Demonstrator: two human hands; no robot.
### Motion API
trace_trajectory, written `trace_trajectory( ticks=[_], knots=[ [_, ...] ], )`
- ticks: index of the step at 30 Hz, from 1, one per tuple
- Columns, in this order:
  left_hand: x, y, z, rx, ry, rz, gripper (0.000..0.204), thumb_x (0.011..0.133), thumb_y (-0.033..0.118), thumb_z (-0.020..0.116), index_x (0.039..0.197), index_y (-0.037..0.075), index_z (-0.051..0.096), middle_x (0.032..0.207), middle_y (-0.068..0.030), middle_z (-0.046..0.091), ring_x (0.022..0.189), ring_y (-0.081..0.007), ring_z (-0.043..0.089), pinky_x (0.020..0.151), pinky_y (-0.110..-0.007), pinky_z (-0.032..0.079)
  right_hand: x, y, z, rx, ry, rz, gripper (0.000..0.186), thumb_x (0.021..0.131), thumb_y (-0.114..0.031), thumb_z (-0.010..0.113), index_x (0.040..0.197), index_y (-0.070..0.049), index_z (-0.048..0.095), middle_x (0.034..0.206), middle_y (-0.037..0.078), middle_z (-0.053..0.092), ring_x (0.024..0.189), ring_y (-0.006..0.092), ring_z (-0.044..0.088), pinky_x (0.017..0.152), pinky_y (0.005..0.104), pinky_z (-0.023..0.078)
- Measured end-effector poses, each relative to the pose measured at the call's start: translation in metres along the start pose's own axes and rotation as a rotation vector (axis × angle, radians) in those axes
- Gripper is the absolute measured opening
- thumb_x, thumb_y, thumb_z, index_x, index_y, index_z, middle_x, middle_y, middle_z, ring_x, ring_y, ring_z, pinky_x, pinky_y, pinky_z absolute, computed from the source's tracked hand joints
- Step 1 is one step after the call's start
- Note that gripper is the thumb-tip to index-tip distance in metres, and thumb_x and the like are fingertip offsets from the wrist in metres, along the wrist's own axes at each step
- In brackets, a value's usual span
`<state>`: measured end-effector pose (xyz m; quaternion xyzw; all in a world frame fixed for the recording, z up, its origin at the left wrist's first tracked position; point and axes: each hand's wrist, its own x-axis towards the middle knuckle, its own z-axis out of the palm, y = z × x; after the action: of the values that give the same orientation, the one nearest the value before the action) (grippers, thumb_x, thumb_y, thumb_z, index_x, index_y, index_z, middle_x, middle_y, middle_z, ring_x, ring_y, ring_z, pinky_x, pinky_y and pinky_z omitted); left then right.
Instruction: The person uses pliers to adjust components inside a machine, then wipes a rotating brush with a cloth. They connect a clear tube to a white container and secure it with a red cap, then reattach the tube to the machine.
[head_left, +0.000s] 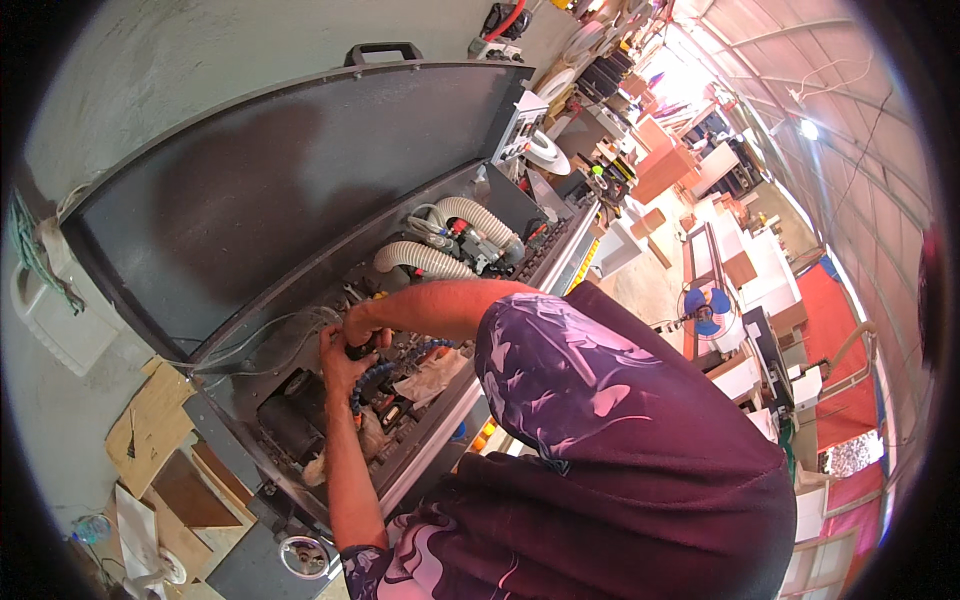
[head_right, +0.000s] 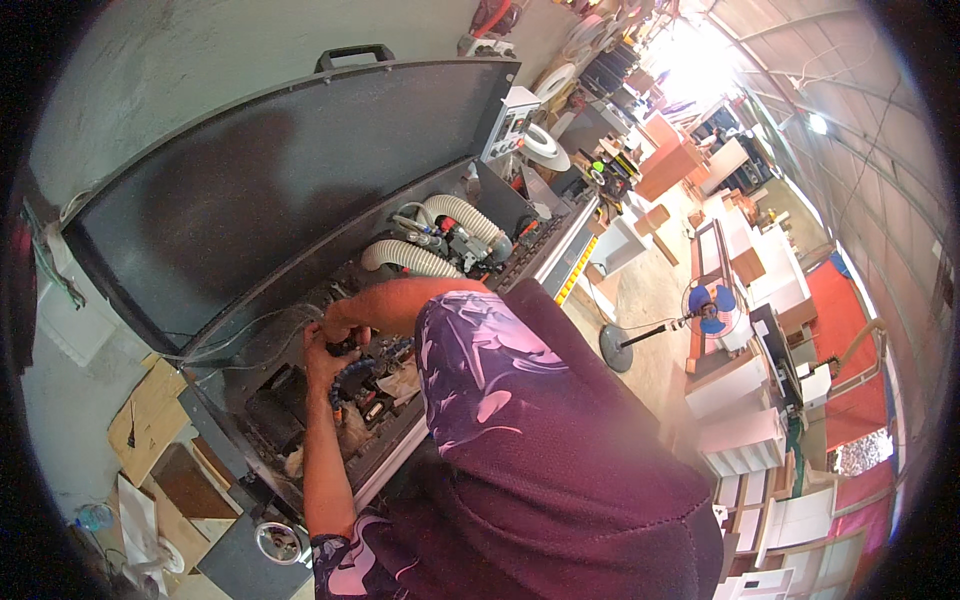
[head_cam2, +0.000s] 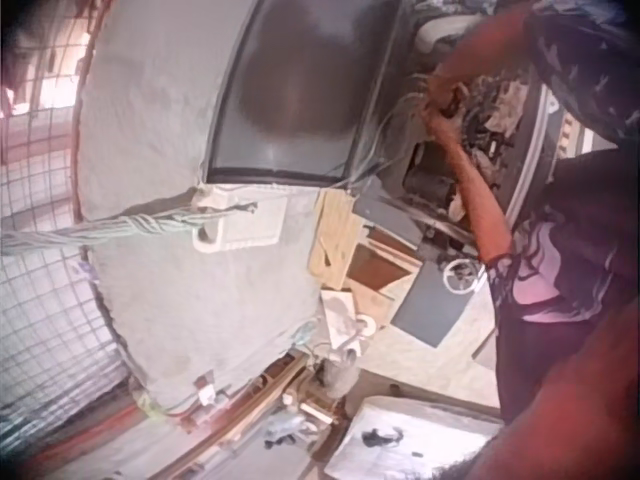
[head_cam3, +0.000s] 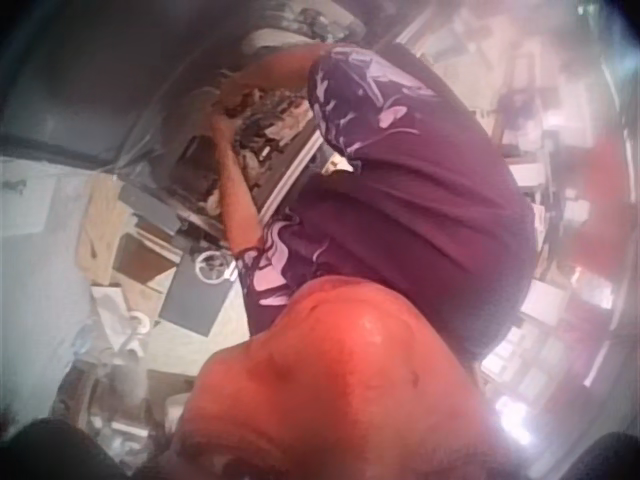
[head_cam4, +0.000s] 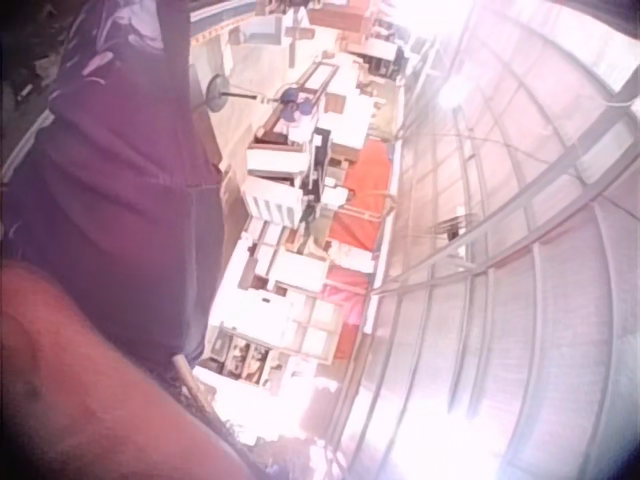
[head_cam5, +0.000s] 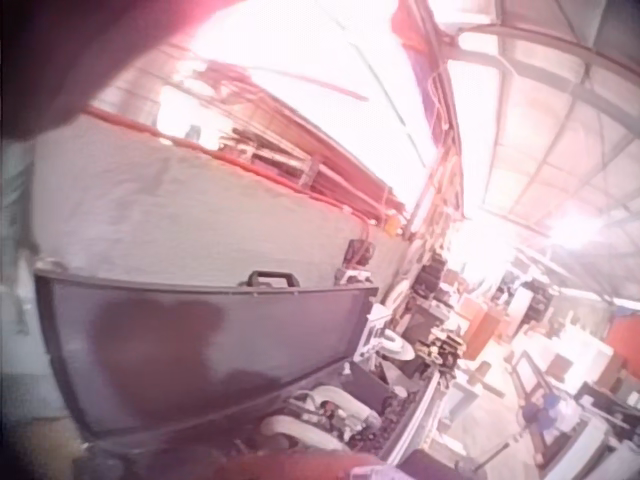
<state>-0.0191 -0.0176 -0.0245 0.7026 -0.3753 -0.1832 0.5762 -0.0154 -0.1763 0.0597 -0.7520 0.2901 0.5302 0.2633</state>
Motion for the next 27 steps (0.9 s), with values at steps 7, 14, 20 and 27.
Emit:
trace_trajectory(
  ticks=[7,14,20,27],
  knots=[
    [-0.003,-0.005,0.004,-0.054,0.042,-0.002,0.056,0.059,0.009,0.093,0.109,0.001,0.069,0.122,-0.0141,0.056,0.115,-0.0358,0.059,0.093,-0.052,0.052,-0.019,-0.011,0.010,-0.177,0.123,-0.040,0.036,0.088,-0.034,0.069,0.089,0.001,0.076,0.081,0.017,0.074,0.073,0.0297,0.074,0.062,0.0449,0.061],
    [0.006,-0.001,0.004,-0.153,0.076,0.101,0.052,0.058,0.008,0.088,0.104,-0.001,0.066,0.108,-0.0163,0.063,0.106,-0.0384,0.064,0.088,-0.052,0.052,-0.035,-0.011,0.031,-0.390,0.308,-0.084,0.038,0.090,-0.035,0.068,0.087,0.001,0.077,0.078,0.016,0.074,0.068,0.0293,0.074,0.059,0.0444,0.062],
    [0.012,0.011,0.004,-0.094,0.105,0.116,0.052,0.058,0.013,0.087,0.104,0.000,0.067,0.105,-0.0176,0.065,0.104,-0.0403,0.064,0.088,-0.050,0.051,-0.029,-0.011,0.030,-0.404,0.339,-0.098,0.039,0.092,-0.036,0.067,0.085,0.002,0.077,0.076,0.016,0.074,0.064,0.0289,0.074,0.057,0.0439,0.063],
    [0.005,-0.003,-0.001,0.043,-0.031,0.005,0.050,0.066,0.014,0.088,0.113,0.009,0.072,0.125,-0.0145,0.056,0.121,-0.0366,0.056,0.100,-0.048,0.049,-0.034,0.049,-0.018,0.155,0.078,-0.154,0.036,0.094,-0.027,0.062,0.083,0.003,0.077,0.073,0.017,0.074,0.061,0.0270,0.075,0.052,0.0404,0.064]
  ],
)
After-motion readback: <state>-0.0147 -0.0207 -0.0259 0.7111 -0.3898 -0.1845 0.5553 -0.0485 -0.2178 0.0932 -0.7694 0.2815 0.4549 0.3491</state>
